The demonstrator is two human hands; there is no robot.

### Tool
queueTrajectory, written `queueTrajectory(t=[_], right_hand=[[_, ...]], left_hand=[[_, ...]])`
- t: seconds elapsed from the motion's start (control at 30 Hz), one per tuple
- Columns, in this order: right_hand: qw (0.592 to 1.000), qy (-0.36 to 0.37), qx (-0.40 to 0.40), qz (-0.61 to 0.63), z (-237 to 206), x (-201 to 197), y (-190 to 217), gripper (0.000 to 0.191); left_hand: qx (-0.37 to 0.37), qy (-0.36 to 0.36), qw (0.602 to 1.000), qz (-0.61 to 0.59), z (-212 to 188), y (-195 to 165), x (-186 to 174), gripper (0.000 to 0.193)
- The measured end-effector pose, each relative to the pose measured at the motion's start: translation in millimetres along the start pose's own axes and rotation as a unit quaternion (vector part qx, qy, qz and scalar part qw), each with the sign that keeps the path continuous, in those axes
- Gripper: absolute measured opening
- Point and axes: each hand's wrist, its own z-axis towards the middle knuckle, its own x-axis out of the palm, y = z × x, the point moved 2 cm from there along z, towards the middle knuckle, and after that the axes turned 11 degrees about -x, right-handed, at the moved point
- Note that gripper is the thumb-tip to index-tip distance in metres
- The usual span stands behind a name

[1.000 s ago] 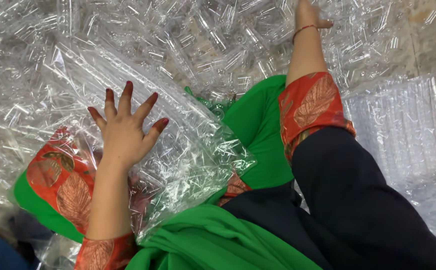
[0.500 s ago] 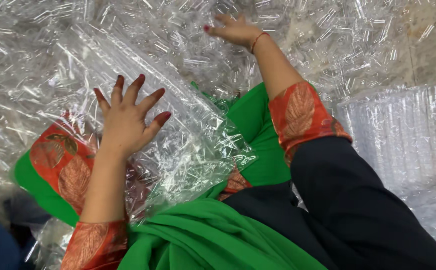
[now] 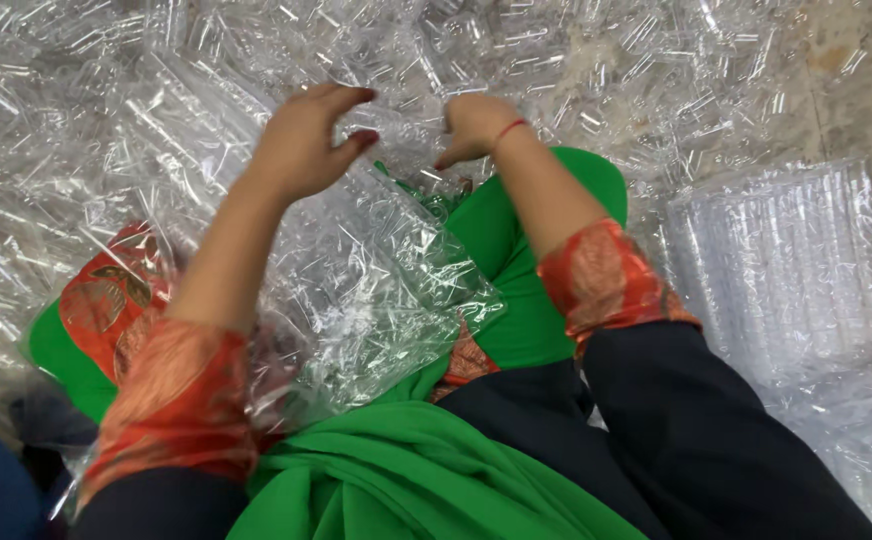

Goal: The person sits on the floor and repeatedly picks up sheets of bubble wrap, separates them one by one, and places them into a growing stack. The task continues throughout the clip with no tools used.

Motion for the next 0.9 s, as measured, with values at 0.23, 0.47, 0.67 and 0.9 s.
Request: queueTrajectory(t=[0.23, 0.47, 0.67, 0.9], right_hand=[[0.984, -0.127, -0.112, 0.062, 16.1, -22.1, 18.8, 0.055], [0.824, -0.281, -0.260, 0.417, -4.2, -62.1, 24.9, 0.050], [0.693, -0.285, -0.306, 0.587, -2.9, -64.0, 29.3, 0.026], [0.708, -0.344, -0.197, 0.585, 20.2, -43.7, 12.4, 0.020]], left_hand=[[-0.004, -0.114, 0.993, 0.015, 29.3, 5.0, 32.9, 0.072], [-0.107, -0.097, 0.988, -0.053, 33.8, 17.5, 22.1, 0.058], [0.034, -0.002, 0.933, -0.358, 30.6, 15.5, 21.7, 0.063], [-0.060, 0.103, 0.836, -0.536, 28.8, 35.9, 20.3, 0.073]])
